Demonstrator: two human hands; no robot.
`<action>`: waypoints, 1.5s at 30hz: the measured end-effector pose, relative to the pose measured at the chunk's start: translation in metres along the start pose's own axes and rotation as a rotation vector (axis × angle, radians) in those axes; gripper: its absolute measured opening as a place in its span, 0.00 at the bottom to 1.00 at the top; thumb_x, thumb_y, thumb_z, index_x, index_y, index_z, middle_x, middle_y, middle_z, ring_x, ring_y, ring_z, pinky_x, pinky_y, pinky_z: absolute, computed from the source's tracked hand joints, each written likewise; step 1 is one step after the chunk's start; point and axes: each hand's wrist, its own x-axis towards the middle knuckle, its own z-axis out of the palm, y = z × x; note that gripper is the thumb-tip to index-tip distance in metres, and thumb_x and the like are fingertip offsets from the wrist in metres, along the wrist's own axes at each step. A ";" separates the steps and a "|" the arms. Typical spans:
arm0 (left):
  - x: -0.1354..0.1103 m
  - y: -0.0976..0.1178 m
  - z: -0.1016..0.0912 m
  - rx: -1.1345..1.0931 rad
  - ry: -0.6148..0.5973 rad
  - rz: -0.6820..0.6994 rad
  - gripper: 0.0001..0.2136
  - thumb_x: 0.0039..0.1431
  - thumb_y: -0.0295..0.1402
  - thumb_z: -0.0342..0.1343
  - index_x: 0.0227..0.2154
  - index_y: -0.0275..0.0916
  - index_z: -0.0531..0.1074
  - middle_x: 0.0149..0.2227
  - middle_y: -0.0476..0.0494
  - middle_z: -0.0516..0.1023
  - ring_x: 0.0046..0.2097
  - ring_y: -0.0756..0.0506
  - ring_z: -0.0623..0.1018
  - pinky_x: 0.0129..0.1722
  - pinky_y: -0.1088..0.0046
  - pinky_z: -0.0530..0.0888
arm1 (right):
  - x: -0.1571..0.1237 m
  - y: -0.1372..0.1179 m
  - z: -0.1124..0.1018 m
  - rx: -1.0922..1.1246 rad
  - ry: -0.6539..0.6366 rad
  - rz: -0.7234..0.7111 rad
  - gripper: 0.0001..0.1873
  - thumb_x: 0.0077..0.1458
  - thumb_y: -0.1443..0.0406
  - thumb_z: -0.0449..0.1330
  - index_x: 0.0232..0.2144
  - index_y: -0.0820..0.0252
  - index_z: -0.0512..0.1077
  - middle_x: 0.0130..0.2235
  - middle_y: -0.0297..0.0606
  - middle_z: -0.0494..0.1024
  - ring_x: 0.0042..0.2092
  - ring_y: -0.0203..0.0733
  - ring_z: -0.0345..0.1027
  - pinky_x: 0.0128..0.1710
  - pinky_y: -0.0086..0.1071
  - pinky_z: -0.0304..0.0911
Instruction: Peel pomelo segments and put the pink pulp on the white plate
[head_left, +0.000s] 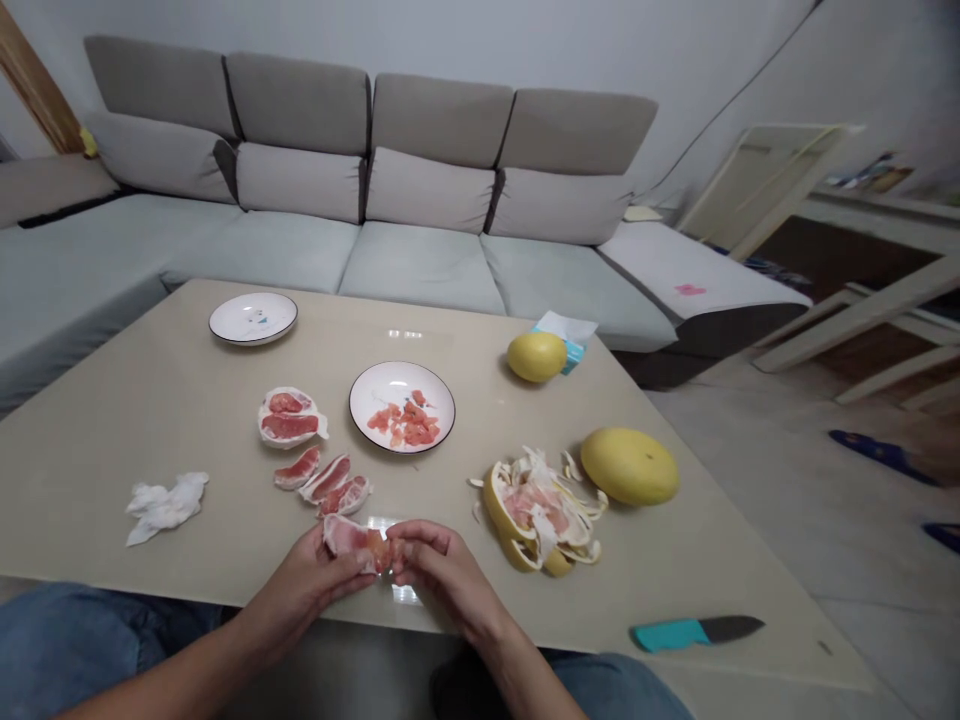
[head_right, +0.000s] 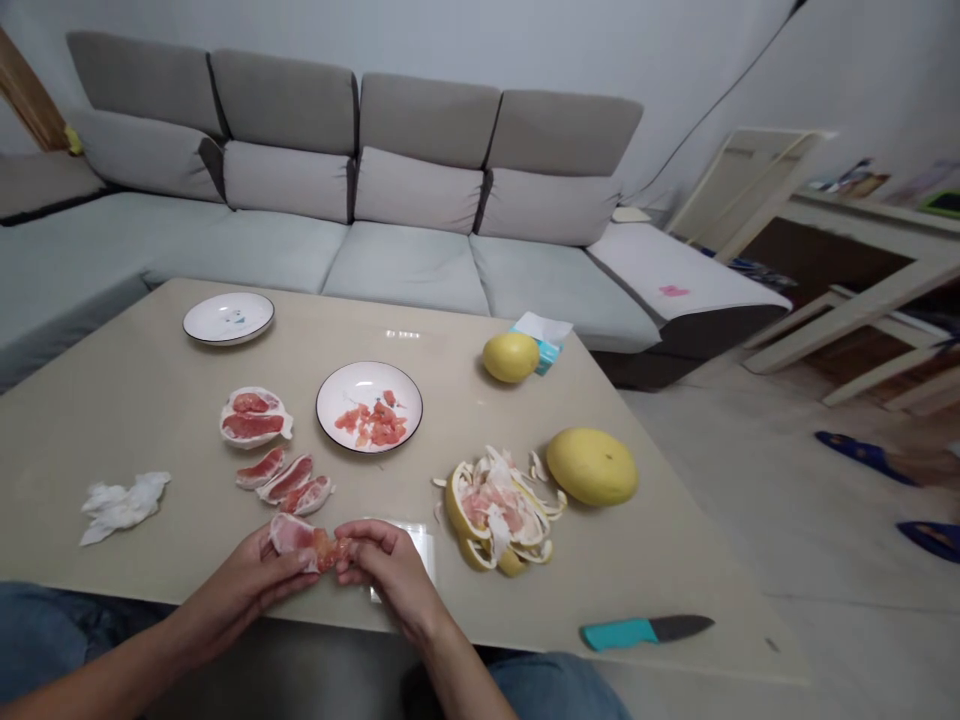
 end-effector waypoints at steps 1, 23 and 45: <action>0.000 -0.001 0.000 -0.001 0.005 -0.001 0.12 0.51 0.31 0.66 0.37 0.36 0.74 0.41 0.41 0.80 0.45 0.43 0.79 0.50 0.65 0.75 | 0.000 0.000 0.000 0.021 -0.011 0.005 0.17 0.43 0.61 0.72 0.35 0.66 0.78 0.27 0.36 0.78 0.28 0.33 0.70 0.31 0.28 0.66; 0.001 0.000 -0.001 0.040 0.033 -0.041 0.14 0.50 0.33 0.66 0.40 0.37 0.74 0.43 0.41 0.81 0.49 0.40 0.79 0.53 0.65 0.74 | 0.002 -0.011 -0.001 0.192 0.001 -0.054 0.16 0.42 0.64 0.70 0.35 0.65 0.78 0.35 0.41 0.80 0.28 0.30 0.69 0.33 0.26 0.67; -0.004 -0.002 0.000 0.065 -0.056 -0.070 0.12 0.46 0.32 0.68 0.33 0.37 0.73 0.36 0.44 0.80 0.42 0.45 0.78 0.46 0.69 0.73 | 0.085 -0.055 -0.025 -1.010 0.363 -0.780 0.11 0.52 0.65 0.59 0.37 0.56 0.79 0.42 0.43 0.79 0.46 0.49 0.68 0.52 0.44 0.59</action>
